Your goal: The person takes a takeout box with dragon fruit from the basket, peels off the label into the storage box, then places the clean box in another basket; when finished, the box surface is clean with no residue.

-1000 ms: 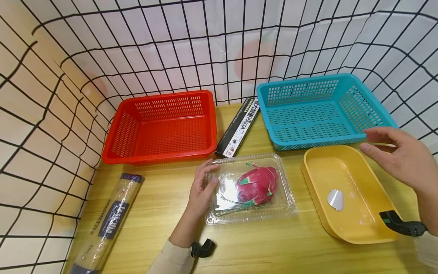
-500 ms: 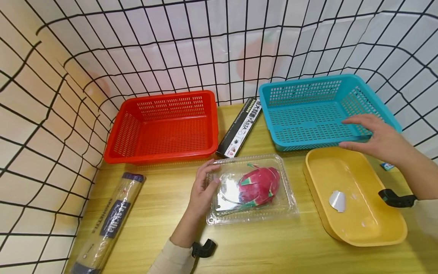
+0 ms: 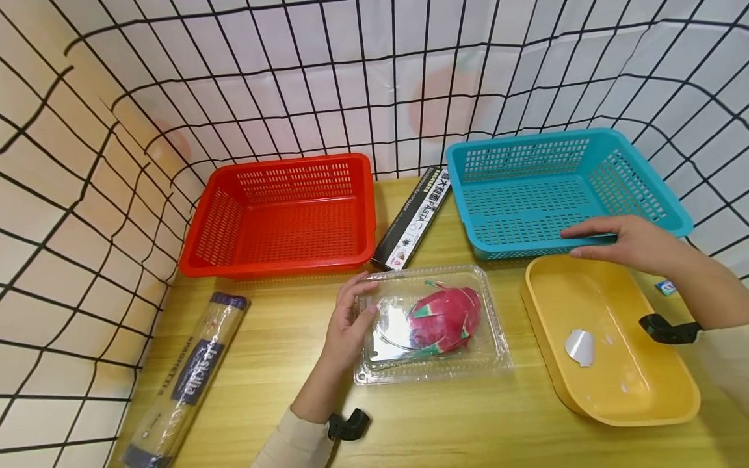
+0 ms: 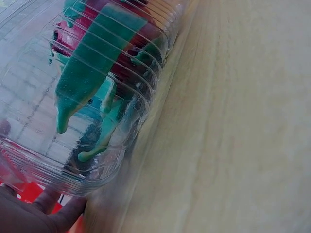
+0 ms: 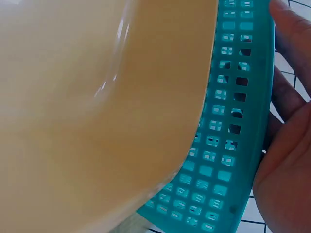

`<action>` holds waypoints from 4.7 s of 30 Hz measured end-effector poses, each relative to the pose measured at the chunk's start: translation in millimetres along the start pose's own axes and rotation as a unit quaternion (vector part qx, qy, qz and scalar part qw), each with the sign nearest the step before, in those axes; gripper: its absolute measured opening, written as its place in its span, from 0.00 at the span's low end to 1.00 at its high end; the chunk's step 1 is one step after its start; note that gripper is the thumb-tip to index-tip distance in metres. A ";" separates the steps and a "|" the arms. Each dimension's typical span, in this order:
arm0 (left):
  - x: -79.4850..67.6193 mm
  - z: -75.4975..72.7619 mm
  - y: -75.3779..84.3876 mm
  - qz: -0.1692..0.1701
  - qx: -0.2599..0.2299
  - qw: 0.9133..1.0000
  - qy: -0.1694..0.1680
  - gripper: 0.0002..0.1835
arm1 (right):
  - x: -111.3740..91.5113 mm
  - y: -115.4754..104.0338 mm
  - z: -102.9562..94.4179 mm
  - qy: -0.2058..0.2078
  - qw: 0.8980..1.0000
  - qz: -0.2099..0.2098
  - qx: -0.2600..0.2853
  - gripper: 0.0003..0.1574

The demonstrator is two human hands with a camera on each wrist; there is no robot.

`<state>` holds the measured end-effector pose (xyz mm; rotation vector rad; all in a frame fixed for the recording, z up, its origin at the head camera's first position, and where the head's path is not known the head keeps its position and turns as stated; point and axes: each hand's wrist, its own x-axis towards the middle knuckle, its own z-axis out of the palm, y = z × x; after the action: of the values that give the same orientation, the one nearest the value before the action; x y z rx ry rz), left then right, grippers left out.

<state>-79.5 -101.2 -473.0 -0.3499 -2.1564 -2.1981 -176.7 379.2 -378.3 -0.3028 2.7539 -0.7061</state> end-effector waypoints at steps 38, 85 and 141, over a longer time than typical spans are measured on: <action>-27.0 4.4 18.6 -0.081 0.044 0.995 -0.046 0.43 | 5.4 1.2 6.9 -0.020 0.999 0.026 0.001 0.29; -13.9 8.2 93.3 -0.032 -0.139 0.988 -0.051 0.39 | 4.8 -1.2 6.4 -0.021 0.999 0.043 -0.006 0.33; 212.9 241.9 89.2 -0.266 0.058 0.954 0.123 0.36 | 3.8 -5.5 6.4 -0.015 0.999 0.045 0.016 0.33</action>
<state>-238.5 162.9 -343.5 0.5477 -2.4194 -2.1683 -177.6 370.7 -381.7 -0.1787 2.7069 -0.7146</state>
